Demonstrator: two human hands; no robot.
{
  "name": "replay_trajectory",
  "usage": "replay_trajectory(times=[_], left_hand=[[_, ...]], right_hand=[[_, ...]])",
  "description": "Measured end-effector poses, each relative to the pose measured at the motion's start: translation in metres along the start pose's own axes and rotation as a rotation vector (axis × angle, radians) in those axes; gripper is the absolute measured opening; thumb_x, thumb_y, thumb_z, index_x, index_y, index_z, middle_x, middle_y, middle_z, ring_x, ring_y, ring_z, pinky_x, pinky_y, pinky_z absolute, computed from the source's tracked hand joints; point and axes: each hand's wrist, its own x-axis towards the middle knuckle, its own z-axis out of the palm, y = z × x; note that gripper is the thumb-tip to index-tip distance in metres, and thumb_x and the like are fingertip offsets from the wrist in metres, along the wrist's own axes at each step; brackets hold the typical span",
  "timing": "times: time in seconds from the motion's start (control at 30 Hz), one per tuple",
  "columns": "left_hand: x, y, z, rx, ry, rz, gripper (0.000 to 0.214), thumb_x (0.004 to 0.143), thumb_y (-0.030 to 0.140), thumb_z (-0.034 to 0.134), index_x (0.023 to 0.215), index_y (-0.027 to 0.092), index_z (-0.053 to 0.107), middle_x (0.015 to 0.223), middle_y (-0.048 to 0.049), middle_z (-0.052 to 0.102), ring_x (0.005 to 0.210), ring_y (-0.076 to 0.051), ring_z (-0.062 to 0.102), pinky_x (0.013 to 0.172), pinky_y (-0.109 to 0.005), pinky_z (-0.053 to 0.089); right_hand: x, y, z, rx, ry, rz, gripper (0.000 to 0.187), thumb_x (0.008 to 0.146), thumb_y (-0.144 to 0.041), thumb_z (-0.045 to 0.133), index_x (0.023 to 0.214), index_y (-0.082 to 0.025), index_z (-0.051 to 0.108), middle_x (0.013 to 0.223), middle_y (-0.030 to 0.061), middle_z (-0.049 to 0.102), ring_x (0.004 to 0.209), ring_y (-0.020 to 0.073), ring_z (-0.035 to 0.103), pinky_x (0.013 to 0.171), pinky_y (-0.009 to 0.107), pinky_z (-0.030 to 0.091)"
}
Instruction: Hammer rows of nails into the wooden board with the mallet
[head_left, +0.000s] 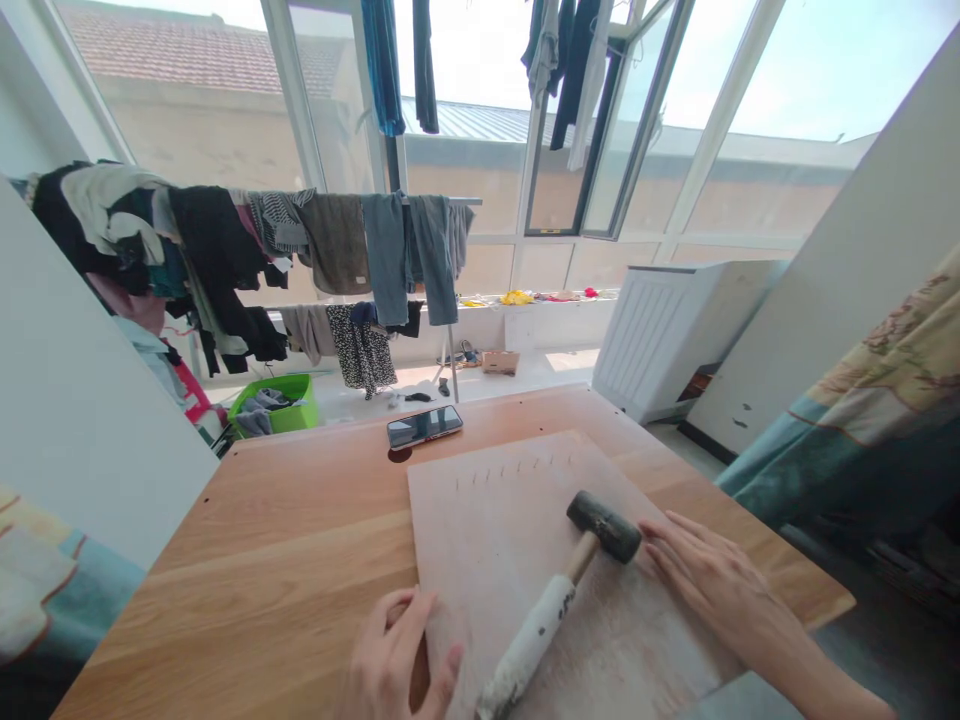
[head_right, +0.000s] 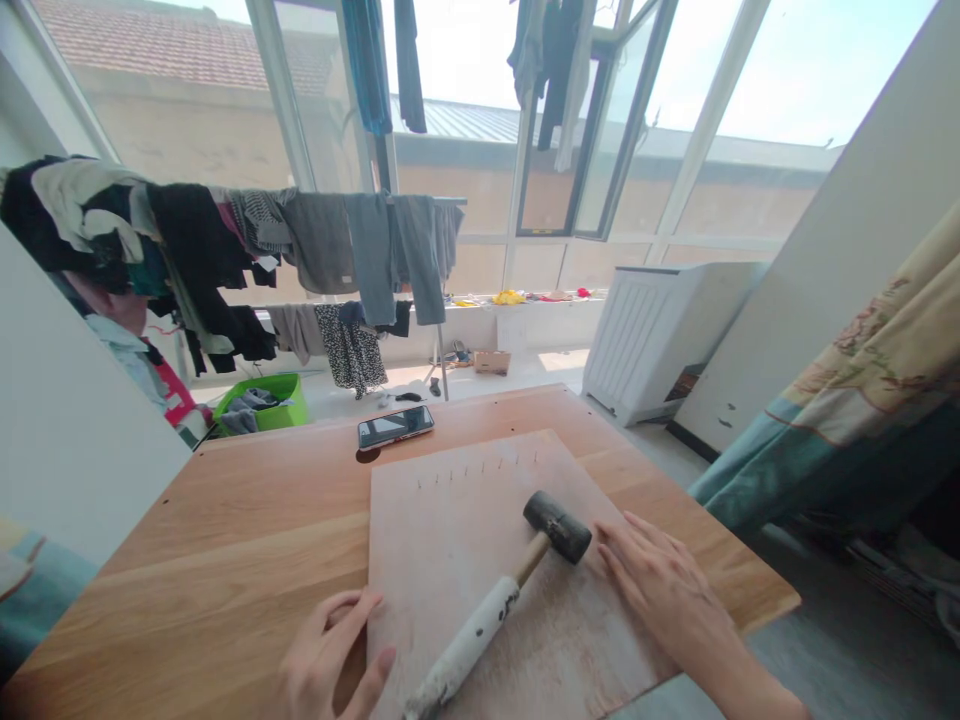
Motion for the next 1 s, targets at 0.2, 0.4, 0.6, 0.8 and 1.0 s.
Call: replay_trajectory(times=[0.2, 0.4, 0.6, 0.8, 1.0], left_hand=[[0.065, 0.079, 0.034, -0.135, -0.354, 0.077, 0.056, 0.094, 0.055, 0.056, 0.136, 0.018, 0.063, 0.131, -0.0149, 0.069, 0.123, -0.032, 0.061, 0.102, -0.045, 0.053], [0.078, 0.104, 0.064, -0.166, -0.41, 0.226, 0.053, 0.098, 0.053, 0.05, 0.144, 0.026, 0.054, 0.159, -0.0071, 0.046, 0.146, -0.033, 0.04, 0.119, -0.055, 0.035], [0.072, 0.099, 0.067, -0.095, -0.327, 0.305, 0.047, 0.097, 0.049, 0.055, 0.138, 0.027, 0.06, 0.144, -0.005, 0.062, 0.14, -0.033, 0.046, 0.12, -0.057, 0.031], [0.046, 0.049, 0.03, 0.104, -0.004, 0.42, 0.032, 0.094, 0.051, 0.06, 0.115, 0.03, 0.072, 0.119, -0.0006, 0.076, 0.118, -0.026, 0.062, 0.117, -0.046, 0.035], [-0.02, -0.04, -0.028, 0.306, 0.058, 0.375, 0.027, 0.092, 0.054, 0.06, 0.105, 0.035, 0.072, 0.111, 0.0061, 0.077, 0.114, -0.024, 0.067, 0.101, -0.038, 0.054]], right_hand=[[0.018, 0.104, -0.011, 0.074, 0.01, 0.231, 0.047, 0.088, -0.042, 0.041, 0.114, -0.021, 0.074, 0.121, 0.015, 0.077, 0.115, 0.0363, 0.071, 0.102, 0.053, 0.055], [0.017, 0.144, -0.016, 0.047, 0.036, 0.419, 0.055, 0.087, -0.047, 0.044, 0.111, -0.007, 0.072, 0.127, 0.0362, 0.068, 0.121, 0.0473, 0.065, 0.101, 0.056, 0.052], [0.017, 0.136, -0.01, 0.041, 0.051, 0.507, 0.056, 0.084, -0.055, 0.042, 0.109, -0.014, 0.071, 0.117, 0.0274, 0.075, 0.111, 0.0454, 0.071, 0.094, 0.06, 0.056], [0.005, 0.084, -0.007, 0.104, 0.027, 0.388, 0.052, 0.088, -0.056, 0.046, 0.117, -0.018, 0.068, 0.121, 0.019, 0.076, 0.113, 0.037, 0.072, 0.102, 0.053, 0.055], [-0.021, -0.002, -0.004, 0.215, -0.041, 0.168, 0.045, 0.094, -0.052, 0.053, 0.126, -0.025, 0.066, 0.128, 0.011, 0.074, 0.121, 0.0307, 0.067, 0.106, 0.046, 0.053]])
